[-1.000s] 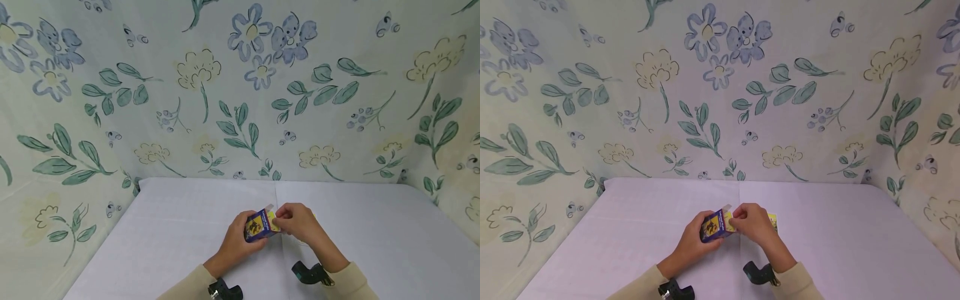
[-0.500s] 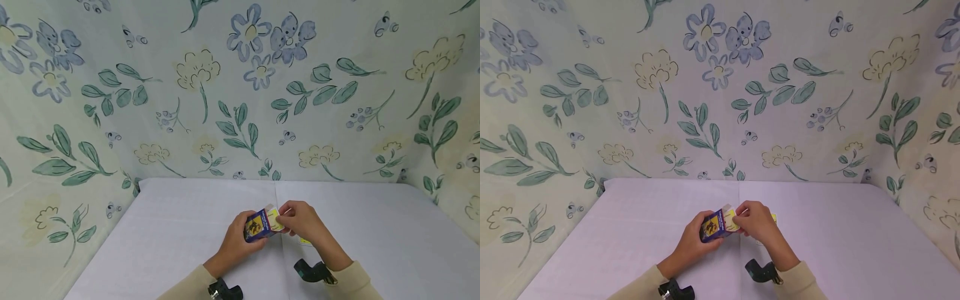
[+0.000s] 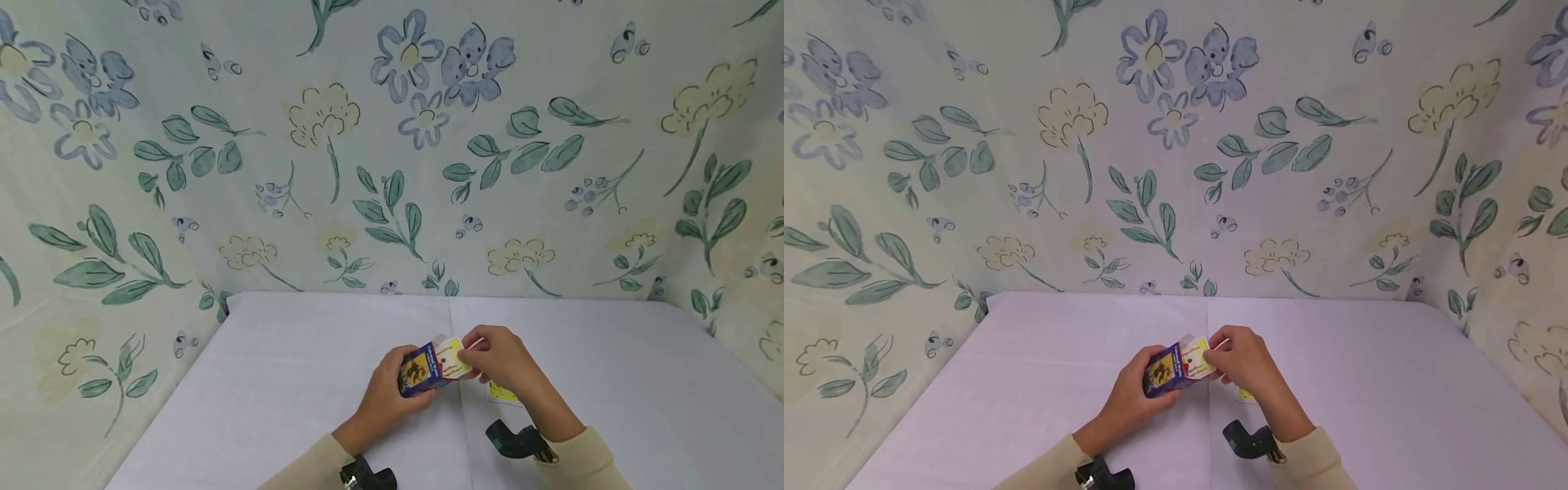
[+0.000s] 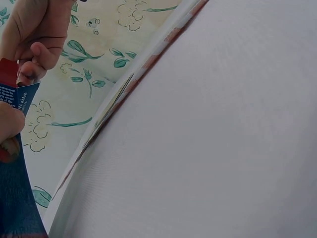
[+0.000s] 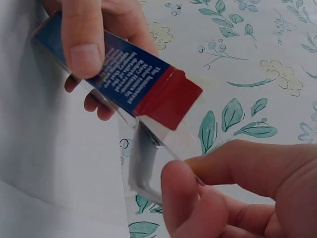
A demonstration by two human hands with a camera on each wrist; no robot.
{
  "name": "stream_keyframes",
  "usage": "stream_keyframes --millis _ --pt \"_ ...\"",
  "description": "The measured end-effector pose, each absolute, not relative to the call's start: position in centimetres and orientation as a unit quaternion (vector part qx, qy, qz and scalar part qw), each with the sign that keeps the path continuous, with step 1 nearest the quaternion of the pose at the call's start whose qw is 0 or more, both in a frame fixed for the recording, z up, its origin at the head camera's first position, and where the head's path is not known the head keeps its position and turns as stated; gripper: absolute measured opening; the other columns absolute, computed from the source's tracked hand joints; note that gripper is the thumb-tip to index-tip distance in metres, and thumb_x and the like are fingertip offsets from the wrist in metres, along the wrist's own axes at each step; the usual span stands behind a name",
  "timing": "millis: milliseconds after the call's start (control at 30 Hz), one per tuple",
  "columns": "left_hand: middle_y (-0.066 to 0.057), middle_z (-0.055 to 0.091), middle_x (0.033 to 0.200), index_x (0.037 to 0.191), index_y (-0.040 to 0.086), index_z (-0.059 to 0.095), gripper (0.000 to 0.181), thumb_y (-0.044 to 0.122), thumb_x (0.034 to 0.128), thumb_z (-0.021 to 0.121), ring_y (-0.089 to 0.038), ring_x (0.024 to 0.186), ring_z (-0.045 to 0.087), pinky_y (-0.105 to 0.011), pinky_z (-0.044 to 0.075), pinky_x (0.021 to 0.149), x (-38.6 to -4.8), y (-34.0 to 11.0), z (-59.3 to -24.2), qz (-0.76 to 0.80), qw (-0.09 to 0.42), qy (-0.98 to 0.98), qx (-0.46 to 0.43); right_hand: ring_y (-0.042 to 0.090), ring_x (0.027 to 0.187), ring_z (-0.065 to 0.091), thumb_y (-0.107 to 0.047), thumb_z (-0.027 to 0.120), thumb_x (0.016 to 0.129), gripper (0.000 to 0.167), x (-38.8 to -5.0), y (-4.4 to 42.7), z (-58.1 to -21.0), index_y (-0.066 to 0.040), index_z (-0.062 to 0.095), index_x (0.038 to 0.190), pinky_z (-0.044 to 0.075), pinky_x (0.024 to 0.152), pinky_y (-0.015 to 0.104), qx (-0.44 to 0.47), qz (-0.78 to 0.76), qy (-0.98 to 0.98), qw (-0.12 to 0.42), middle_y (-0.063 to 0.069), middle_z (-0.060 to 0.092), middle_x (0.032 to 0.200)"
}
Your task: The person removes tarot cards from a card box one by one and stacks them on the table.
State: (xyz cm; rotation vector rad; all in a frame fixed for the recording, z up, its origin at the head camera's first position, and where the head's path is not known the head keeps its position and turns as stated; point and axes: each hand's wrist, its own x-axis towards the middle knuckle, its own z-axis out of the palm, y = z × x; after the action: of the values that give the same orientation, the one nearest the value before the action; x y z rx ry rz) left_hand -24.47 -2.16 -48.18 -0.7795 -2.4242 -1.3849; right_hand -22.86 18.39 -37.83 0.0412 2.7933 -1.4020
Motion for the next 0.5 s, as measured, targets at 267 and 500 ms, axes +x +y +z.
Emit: stream_keyframes --millis 267,500 --pt "0.003 0.053 0.123 0.133 0.018 0.044 0.068 0.039 0.0785 0.078 -0.01 0.103 0.051 -0.029 0.047 0.087 -24.5 -2.1 -47.8 -0.474 0.123 -0.829 -0.268 0.025 0.059 0.065 -0.012 0.068 0.086 0.02 -23.0 19.0 -37.3 -0.001 0.063 0.101 0.053 0.052 0.031 0.013 -0.458 0.889 0.008 0.008 0.069 0.08" --pt "0.003 0.053 0.123 0.134 0.017 0.044 0.069 0.046 0.0792 0.075 -0.009 0.104 0.051 -0.028 0.048 0.088 -24.4 -2.1 -47.9 -0.473 0.115 -0.833 -0.263 0.026 0.058 0.066 -0.013 0.067 0.087 0.024 -23.0 19.5 -37.1 0.0 0.061 0.105 0.054 0.052 0.032 0.032 -0.465 0.885 0.017 0.009 0.069 0.079"
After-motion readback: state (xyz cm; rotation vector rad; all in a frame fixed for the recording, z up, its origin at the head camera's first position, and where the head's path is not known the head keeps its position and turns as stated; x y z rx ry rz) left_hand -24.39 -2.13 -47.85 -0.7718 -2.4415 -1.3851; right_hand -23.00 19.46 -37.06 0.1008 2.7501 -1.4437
